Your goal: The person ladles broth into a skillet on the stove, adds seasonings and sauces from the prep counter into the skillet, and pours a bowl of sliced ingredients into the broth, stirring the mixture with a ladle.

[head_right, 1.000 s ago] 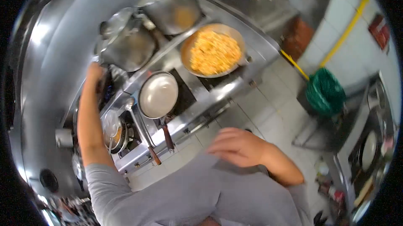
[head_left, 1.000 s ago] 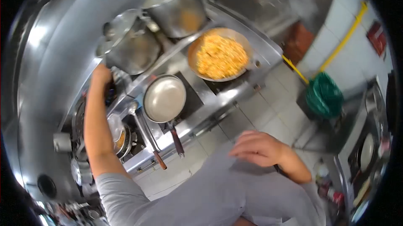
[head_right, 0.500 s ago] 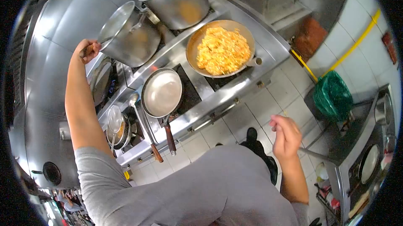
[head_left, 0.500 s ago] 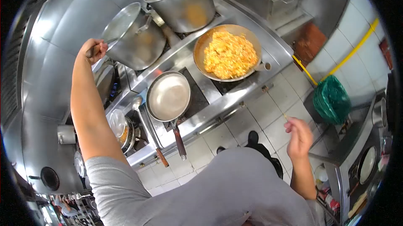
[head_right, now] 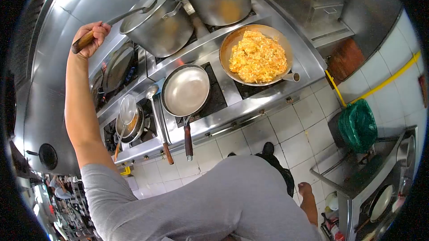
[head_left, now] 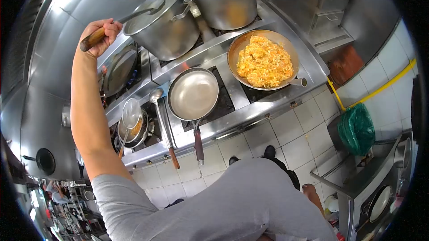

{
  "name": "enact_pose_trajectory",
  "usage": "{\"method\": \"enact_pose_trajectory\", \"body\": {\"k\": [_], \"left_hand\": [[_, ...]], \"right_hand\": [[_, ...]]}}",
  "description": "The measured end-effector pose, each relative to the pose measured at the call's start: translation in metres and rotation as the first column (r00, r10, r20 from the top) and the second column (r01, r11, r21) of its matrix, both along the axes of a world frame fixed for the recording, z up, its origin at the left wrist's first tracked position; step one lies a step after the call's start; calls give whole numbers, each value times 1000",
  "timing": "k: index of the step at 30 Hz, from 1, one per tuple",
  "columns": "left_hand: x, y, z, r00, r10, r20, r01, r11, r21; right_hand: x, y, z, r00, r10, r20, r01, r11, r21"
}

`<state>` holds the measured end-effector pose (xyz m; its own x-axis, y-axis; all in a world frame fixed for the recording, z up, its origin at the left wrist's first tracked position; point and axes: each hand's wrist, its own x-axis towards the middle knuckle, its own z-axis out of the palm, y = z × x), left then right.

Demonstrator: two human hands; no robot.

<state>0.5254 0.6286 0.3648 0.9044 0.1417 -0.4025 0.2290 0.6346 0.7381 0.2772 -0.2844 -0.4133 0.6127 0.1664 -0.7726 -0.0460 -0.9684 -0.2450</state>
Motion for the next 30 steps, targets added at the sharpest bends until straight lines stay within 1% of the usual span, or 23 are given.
{"method": "enact_pose_trajectory", "body": {"k": [2, 4, 6, 7, 8, 9, 10, 12, 13, 14, 15, 16, 18, 19, 20, 21, 22, 24, 25, 26, 28, 29, 30], "left_hand": [[-16, -5, 3, 997, -52, 49, 51, 998, 27], [-36, -12, 7, 998, -46, 45, 45, 999, 25], [-59, -19, 10, 998, -58, 16, 57, 997, 51], [-72, -22, 10, 999, -27, -24, 28, 998, 62], [-86, -27, 10, 999, -18, -26, 19, 998, 57], [-101, -35, 8, 1000, -13, -28, 18, 982, 190], [-117, -44, 5, 999, -10, -31, 19, 947, 320], [-149, -67, -3, 1000, 22, 0, -20, 889, 458], [-160, -101, -6, 982, 185, 33, -177, 852, 492], [-185, -63, -22, 998, 57, 32, -66, 852, 519], [-199, -80, -33, 988, 141, 69, -156, 861, 483], [-217, -72, -50, 994, 71, 77, -97, 903, 419], [-243, -79, -82, 996, 86, -4, -79, 931, 357], [-254, -86, -102, 991, 131, -39, -107, 922, 373], [-261, -85, -126, 994, 78, -78, -56, 966, 253], [-271, -93, -149, 969, 198, -147, -147, 943, 298], [-273, -100, -169, 968, 159, -195, -116, 970, 214], [-271, -119, -206, 949, 104, -299, -23, 965, 261], [-270, -132, -222, 930, 149, -336, -41, 951, 307], [-271, -143, -238, 909, 193, -370, -28, 913, 406], [-287, -138, -274, 895, 130, -428, 162, 797, 581], [-291, -139, -274, 871, 111, -478, 307, 637, 707], [-295, -140, -267, 868, 120, -482, 304, 640, 706]], "right_hand": [[20, 2, -14, 998, -30, 51, 31, 999, -13], [48, 14, -3, 993, -60, 102, 62, 998, -25], [77, 42, 21, 964, -244, 102, 242, 970, 31], [86, 50, 24, 967, -234, 101, 233, 972, 26], [94, 57, 8, 941, -228, 249, 200, 971, 133], [101, 62, 5, 891, -234, 390, 151, 961, 234], [107, 62, 4, 893, -227, 388, 146, 963, 229], [123, 81, 17, 936, -241, 258, 193, 961, 198], [126, 87, 21, 936, -241, 255, 195, 962, 191], [126, 92, 26, 936, -186, 300, 142, 976, 162], [125, 94, 29, 931, -132, 341, 93, 987, 128], [124, 93, 32, 931, -138, 337, 104, 988, 117], [125, 96, 38, 974, -143, 174, 123, 985, 124], [124, 106, 60, 975, -179, 128, 169, 982, 89], [127, 106, 62, 975, -184, 125, 174, 981, 82], [129, 106, 62, 995, -61, 78, 58, 998, 32], [130, 106, 60, 998, 64, 26, -64, 998, -9], [126, 106, 55, 997, 11, 79, -13, 1000, 14], [125, 103, 51, 991, -42, 130, 37, 998, 42], [126, 102, 55, 991, -36, 129, 31, 999, 36], [130, 105, 62, 959, -16, 284, -8, 996, 83], [131, 106, 60, 960, -5, 280, -19, 996, 82], [133, 106, 57, 964, -90, 250, 65, 992, 105]]}}
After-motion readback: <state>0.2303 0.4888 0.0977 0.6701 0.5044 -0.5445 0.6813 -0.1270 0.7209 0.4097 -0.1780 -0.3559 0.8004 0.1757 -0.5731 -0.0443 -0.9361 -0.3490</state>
